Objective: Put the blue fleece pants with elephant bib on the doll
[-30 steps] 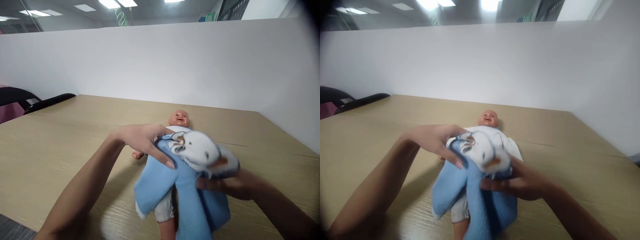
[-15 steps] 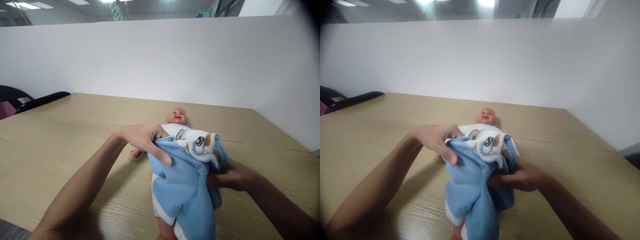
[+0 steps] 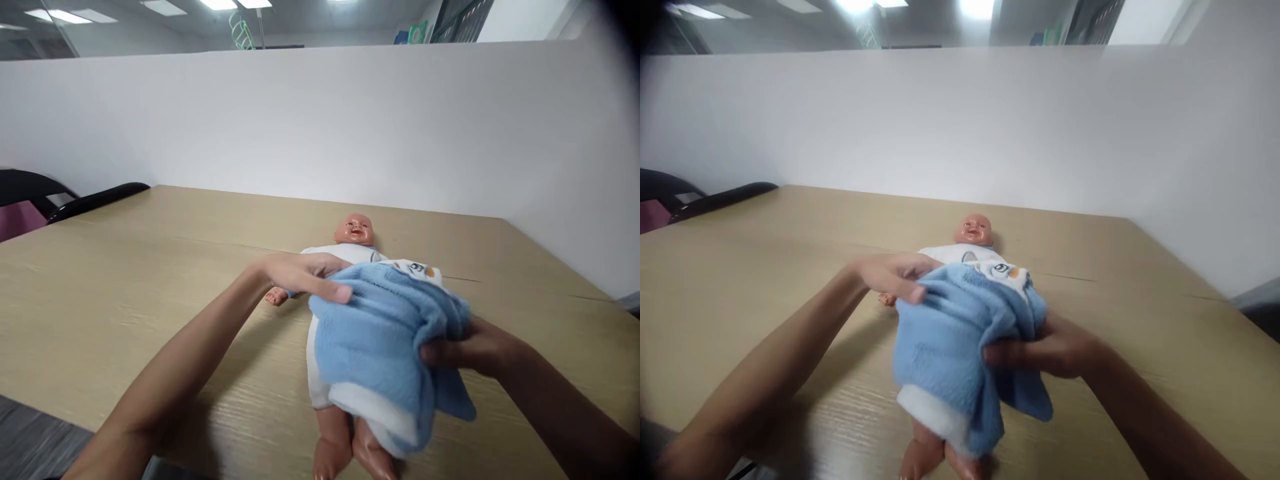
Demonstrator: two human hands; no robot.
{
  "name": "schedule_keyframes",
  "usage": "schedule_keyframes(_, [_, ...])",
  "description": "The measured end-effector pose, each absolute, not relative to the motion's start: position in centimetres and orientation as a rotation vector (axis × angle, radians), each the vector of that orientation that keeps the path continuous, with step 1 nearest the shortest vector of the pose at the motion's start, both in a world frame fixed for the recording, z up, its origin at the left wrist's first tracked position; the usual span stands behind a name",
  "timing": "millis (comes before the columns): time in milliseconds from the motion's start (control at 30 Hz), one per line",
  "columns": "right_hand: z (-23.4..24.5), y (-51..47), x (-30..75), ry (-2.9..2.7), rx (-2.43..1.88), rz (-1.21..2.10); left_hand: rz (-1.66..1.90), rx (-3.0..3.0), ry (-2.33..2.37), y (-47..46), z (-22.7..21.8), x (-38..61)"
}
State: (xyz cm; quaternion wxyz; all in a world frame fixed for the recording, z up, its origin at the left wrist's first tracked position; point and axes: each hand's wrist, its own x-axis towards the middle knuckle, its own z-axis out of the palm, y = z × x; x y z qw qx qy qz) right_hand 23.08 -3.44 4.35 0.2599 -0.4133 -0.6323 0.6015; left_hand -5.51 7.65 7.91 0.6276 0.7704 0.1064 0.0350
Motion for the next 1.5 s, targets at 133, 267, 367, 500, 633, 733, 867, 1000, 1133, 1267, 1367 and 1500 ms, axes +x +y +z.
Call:
schedule_keyframes(133, [2.7,-4.9,22.7,-1.185,-1.248,1.617,-0.009,1.644,0.152,6.9,6.7,-5.8])
schedule_keyframes(267, [2.3,-6.5,22.5,-1.310,-1.210,1.710,0.260,1.519,0.121,4.6,4.8,-5.6])
schedule_keyframes(367, [2.6,-7.5,23.0,-1.560,-0.968,1.836,0.426,1.391,0.197,2.3,3.4,-5.5])
schedule_keyframes(500, [3.0,-8.2,22.8,-1.421,-0.934,1.815,0.491,1.268,0.246,-0.7,2.5,-5.3])
schedule_keyframes(633, [3.9,-8.7,20.7,-1.150,-0.933,1.731,0.614,1.126,0.316,-3.2,2.8,-4.7])
schedule_keyframes(733, [4.6,-9.5,18.8,-1.120,-0.995,1.714,0.640,1.021,0.355,-4.9,2.6,-4.4])
schedule_keyframes(867, [4.4,-10.8,17.9,-1.108,-1.149,1.736,0.694,0.900,0.389,-7.3,1.2,-5.1])
schedule_keyframes(1000, [4.1,-12.0,18.2,-1.459,-1.121,1.785,0.773,0.823,0.432,-9.7,-0.3,-6.4])
schedule_keyframes(1133, [4.2,-12.7,17.4,-1.671,-1.233,1.651,0.715,1.029,0.552,-11.3,-0.3,-7.3])
schedule_keyframes(1267, [2.3,-12.7,16.6,-1.726,-1.609,1.125,0.650,1.254,0.944,-11.6,-0.2,-7.3])
schedule_keyframes(1367, [0.4,-12.0,16.6,-1.765,-1.642,0.931,0.700,1.384,1.099,-11.1,-0.7,-6.7])
schedule_keyframes(1500, [-0.8,-10.7,16.9,-1.779,-1.642,0.876,0.722,1.489,1.035,-9.5,-1.3,-5.8])
